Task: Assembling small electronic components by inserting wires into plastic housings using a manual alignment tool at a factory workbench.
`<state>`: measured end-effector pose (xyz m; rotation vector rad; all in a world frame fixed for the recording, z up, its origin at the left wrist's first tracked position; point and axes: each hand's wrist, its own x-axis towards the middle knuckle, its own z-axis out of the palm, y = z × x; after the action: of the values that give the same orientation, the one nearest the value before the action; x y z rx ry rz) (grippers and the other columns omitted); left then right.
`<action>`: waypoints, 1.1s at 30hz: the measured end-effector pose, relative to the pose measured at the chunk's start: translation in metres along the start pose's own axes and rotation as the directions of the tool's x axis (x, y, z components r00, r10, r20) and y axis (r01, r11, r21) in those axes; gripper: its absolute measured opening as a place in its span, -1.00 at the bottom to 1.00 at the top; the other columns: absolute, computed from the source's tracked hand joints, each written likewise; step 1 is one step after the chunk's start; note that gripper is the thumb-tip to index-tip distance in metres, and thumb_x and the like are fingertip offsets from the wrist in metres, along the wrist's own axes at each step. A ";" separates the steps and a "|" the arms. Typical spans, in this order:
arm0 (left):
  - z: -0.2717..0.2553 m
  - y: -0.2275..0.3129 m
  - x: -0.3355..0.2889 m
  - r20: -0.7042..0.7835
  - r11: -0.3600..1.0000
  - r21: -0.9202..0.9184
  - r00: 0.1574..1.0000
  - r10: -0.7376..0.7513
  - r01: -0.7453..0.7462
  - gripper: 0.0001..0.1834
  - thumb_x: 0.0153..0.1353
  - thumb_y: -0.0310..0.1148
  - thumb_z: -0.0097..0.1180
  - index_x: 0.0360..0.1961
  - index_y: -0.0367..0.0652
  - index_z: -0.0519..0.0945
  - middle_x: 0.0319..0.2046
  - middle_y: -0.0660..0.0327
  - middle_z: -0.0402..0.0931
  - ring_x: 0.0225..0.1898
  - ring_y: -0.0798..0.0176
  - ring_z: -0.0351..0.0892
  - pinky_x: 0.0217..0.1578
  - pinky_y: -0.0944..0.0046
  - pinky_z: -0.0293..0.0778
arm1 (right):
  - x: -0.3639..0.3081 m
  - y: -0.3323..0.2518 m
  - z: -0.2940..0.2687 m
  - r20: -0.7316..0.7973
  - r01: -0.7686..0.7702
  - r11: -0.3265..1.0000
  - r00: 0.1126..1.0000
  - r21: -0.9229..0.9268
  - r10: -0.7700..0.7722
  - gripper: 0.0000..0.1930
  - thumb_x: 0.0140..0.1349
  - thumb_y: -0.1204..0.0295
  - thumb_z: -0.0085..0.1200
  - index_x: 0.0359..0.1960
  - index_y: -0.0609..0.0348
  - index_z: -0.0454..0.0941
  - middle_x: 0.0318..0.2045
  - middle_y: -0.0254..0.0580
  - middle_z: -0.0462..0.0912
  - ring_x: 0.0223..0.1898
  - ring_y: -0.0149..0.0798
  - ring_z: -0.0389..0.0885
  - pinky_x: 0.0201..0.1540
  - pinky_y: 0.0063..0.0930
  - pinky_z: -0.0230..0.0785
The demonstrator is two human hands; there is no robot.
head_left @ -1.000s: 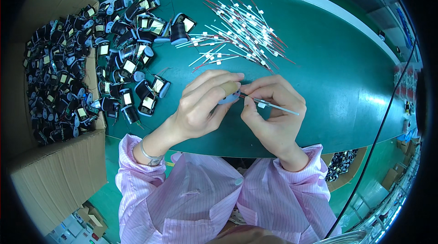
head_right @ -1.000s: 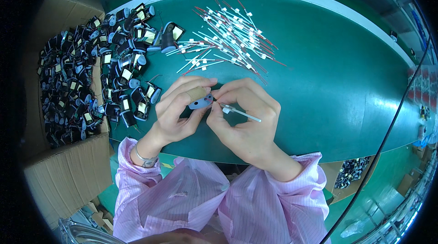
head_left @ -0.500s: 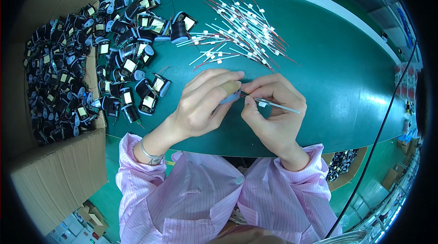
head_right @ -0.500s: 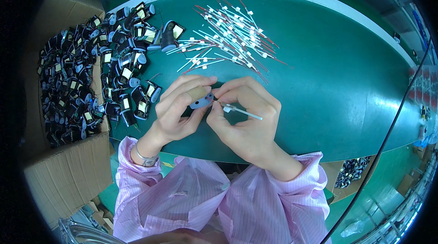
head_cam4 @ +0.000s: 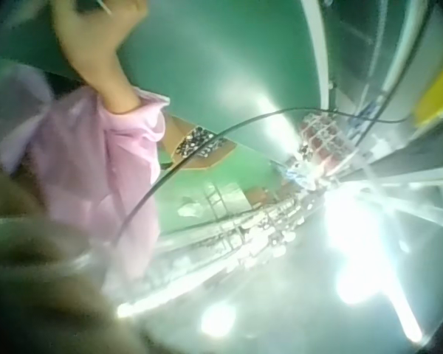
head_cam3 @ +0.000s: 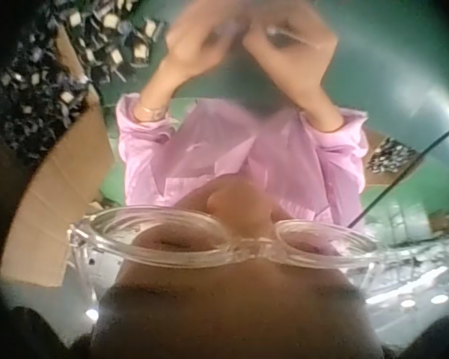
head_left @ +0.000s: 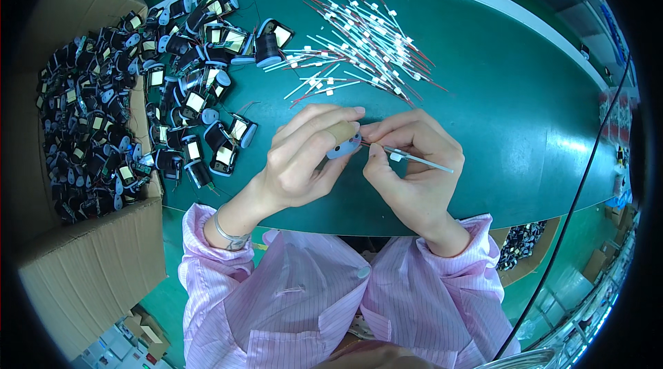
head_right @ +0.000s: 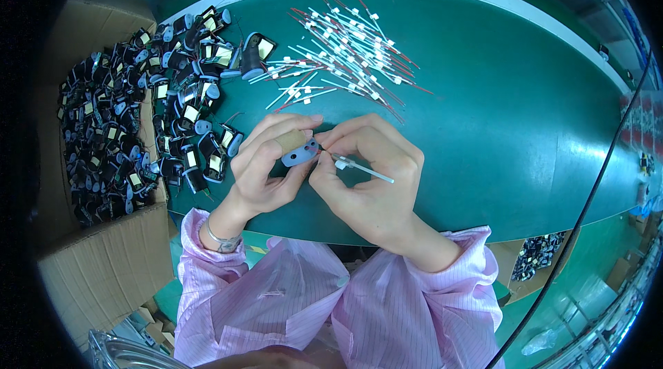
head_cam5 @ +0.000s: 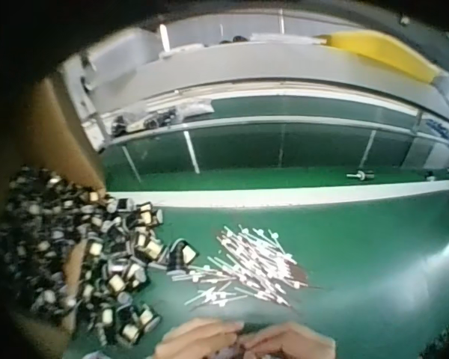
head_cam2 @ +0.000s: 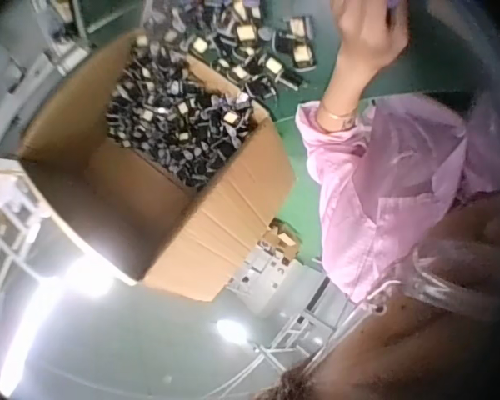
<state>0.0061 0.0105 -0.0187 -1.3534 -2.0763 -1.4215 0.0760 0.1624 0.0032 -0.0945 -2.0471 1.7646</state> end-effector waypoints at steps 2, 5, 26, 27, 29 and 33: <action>0.001 0.000 0.000 -0.002 1.000 0.001 1.000 0.006 -0.006 -0.55 -0.30 -0.73 0.33 -0.26 -0.37 0.54 -0.17 -0.08 0.60 -0.25 -0.03 0.63 -0.31 0.18 0.58 | 0.001 -0.001 0.000 0.002 0.017 1.000 1.000 -0.011 -0.017 -0.91 -0.17 0.68 0.22 -0.56 0.33 0.57 -0.44 -0.08 0.64 -0.39 -0.26 0.68 -0.34 -0.51 0.51; 0.001 -0.001 0.000 0.001 0.999 0.037 1.000 0.025 -0.025 -0.56 -0.30 -0.73 0.33 -0.27 -0.36 0.54 -0.17 -0.07 0.60 -0.25 -0.02 0.63 -0.33 0.19 0.58 | -0.001 0.002 0.000 0.007 -0.004 1.000 1.000 0.011 0.004 -0.91 -0.17 0.68 0.22 -0.57 0.33 0.57 -0.44 -0.08 0.64 -0.39 -0.26 0.68 -0.34 -0.51 0.51; -0.001 -0.004 -0.001 0.034 0.994 0.078 0.996 0.077 -0.080 -0.61 -0.34 -0.69 0.34 -0.35 -0.37 0.56 -0.17 -0.08 0.60 -0.24 -0.03 0.60 -0.32 0.18 0.58 | 0.001 0.001 -0.002 0.041 -0.040 0.999 0.998 0.037 0.038 -0.91 -0.17 0.67 0.21 -0.57 0.32 0.56 -0.45 -0.09 0.65 -0.42 -0.25 0.67 -0.35 -0.49 0.49; -0.001 -0.004 -0.001 0.028 0.995 0.066 0.997 0.067 -0.069 -0.60 -0.34 -0.69 0.34 -0.34 -0.37 0.55 -0.18 -0.08 0.60 -0.24 -0.03 0.60 -0.32 0.18 0.58 | 0.001 0.000 -0.003 0.043 -0.040 0.998 0.998 0.038 0.038 -0.91 -0.17 0.67 0.21 -0.57 0.32 0.56 -0.45 -0.09 0.65 -0.42 -0.25 0.67 -0.35 -0.49 0.49; -0.001 -0.003 -0.001 0.024 0.997 0.053 0.998 0.057 -0.058 -0.60 -0.34 -0.69 0.34 -0.34 -0.37 0.55 -0.18 -0.07 0.60 -0.25 -0.03 0.61 -0.32 0.18 0.58 | 0.000 -0.005 -0.007 0.134 -0.081 0.997 0.988 -0.006 0.081 -0.90 -0.05 0.77 0.12 -0.50 0.37 0.52 -0.34 -0.07 0.60 -0.26 -0.27 0.66 -0.19 -0.50 0.54; -0.002 -0.003 0.000 0.014 0.996 0.061 0.998 0.058 -0.059 -0.59 -0.34 -0.69 0.34 -0.33 -0.36 0.55 -0.18 -0.07 0.60 -0.25 -0.03 0.61 -0.32 0.18 0.58 | 0.000 0.000 0.001 0.009 -0.032 0.999 0.999 0.043 0.031 -0.91 -0.17 0.66 0.22 -0.57 0.32 0.57 -0.45 -0.09 0.65 -0.42 -0.25 0.67 -0.35 -0.49 0.49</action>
<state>0.0038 0.0087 -0.0198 -1.3905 -2.0532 -1.3177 0.0755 0.1610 0.0032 -0.1072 -2.0222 1.8301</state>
